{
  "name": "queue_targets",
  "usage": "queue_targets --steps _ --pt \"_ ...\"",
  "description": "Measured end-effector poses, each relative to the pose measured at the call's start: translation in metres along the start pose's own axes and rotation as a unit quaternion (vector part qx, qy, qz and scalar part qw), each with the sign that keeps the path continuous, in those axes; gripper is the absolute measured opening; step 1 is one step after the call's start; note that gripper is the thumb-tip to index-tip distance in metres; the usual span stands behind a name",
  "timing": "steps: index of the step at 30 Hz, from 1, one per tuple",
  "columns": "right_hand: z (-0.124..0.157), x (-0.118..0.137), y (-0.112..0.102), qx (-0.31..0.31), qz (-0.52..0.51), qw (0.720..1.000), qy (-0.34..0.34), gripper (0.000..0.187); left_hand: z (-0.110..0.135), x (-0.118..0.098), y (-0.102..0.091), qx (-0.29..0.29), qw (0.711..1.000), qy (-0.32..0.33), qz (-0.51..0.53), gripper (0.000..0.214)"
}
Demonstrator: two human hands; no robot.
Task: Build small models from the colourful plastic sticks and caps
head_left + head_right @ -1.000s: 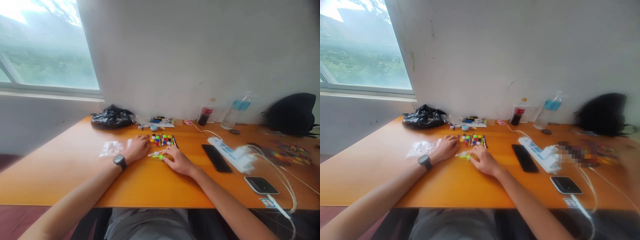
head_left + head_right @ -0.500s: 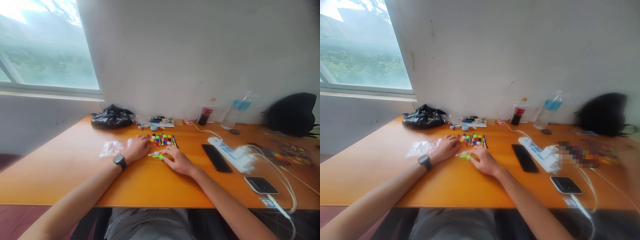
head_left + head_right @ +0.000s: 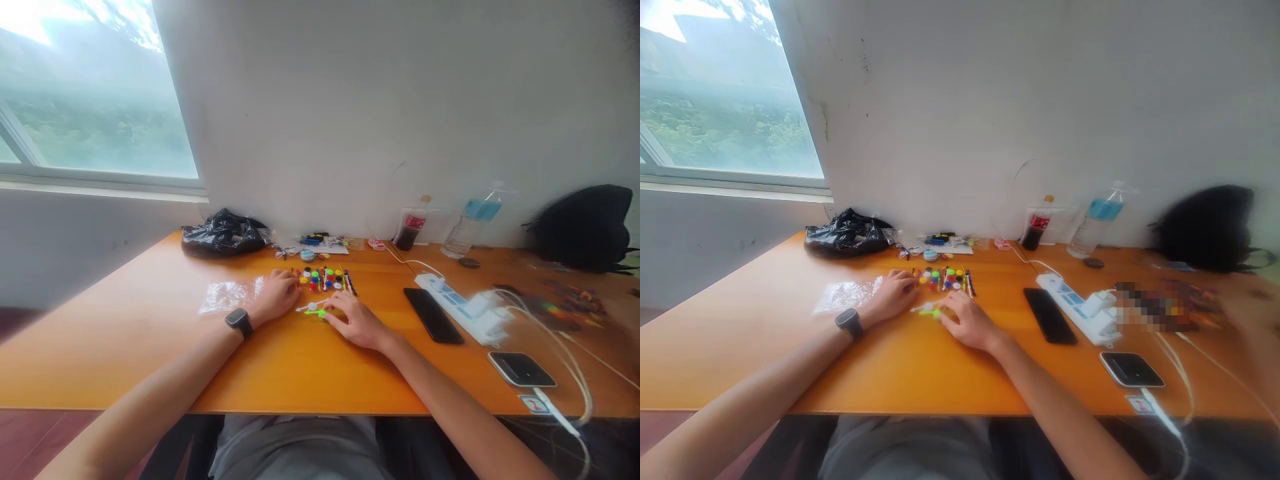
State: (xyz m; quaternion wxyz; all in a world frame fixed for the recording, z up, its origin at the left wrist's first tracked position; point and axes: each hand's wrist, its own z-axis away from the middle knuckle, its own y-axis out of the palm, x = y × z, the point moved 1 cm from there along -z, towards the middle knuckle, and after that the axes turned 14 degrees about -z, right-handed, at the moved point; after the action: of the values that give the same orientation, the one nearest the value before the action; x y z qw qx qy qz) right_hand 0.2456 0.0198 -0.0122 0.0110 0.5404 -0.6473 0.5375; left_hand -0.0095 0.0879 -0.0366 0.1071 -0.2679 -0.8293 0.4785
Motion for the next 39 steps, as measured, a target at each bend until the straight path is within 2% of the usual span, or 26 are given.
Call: queue_targets --steps 14,21,26,31,39 --pt "-0.0001 0.0017 -0.0005 0.000 -0.005 1.000 -0.001 0.007 -0.0023 -0.0012 -0.0079 -0.031 0.997 -0.070 0.011 0.023" --pt "0.0009 0.0004 0.0000 0.001 -0.008 1.000 0.005 0.006 0.0024 -0.0036 -0.0063 0.031 0.997 -0.042 -0.052 0.024" --pt "0.0002 0.0009 0.0002 0.003 -0.004 1.000 0.004 0.007 0.0017 -0.0050 -0.0063 0.034 0.996 -0.032 -0.079 0.021" --pt "0.0004 0.0013 0.0001 0.003 -0.002 1.000 0.005 0.008 0.0012 -0.0024 -0.0050 0.025 0.993 -0.061 -0.103 0.020" --pt "0.0000 0.0029 -0.0002 0.004 -0.006 1.000 0.000 0.010 0.0013 0.0005 -0.0030 0.013 0.993 -0.070 -0.089 0.022"
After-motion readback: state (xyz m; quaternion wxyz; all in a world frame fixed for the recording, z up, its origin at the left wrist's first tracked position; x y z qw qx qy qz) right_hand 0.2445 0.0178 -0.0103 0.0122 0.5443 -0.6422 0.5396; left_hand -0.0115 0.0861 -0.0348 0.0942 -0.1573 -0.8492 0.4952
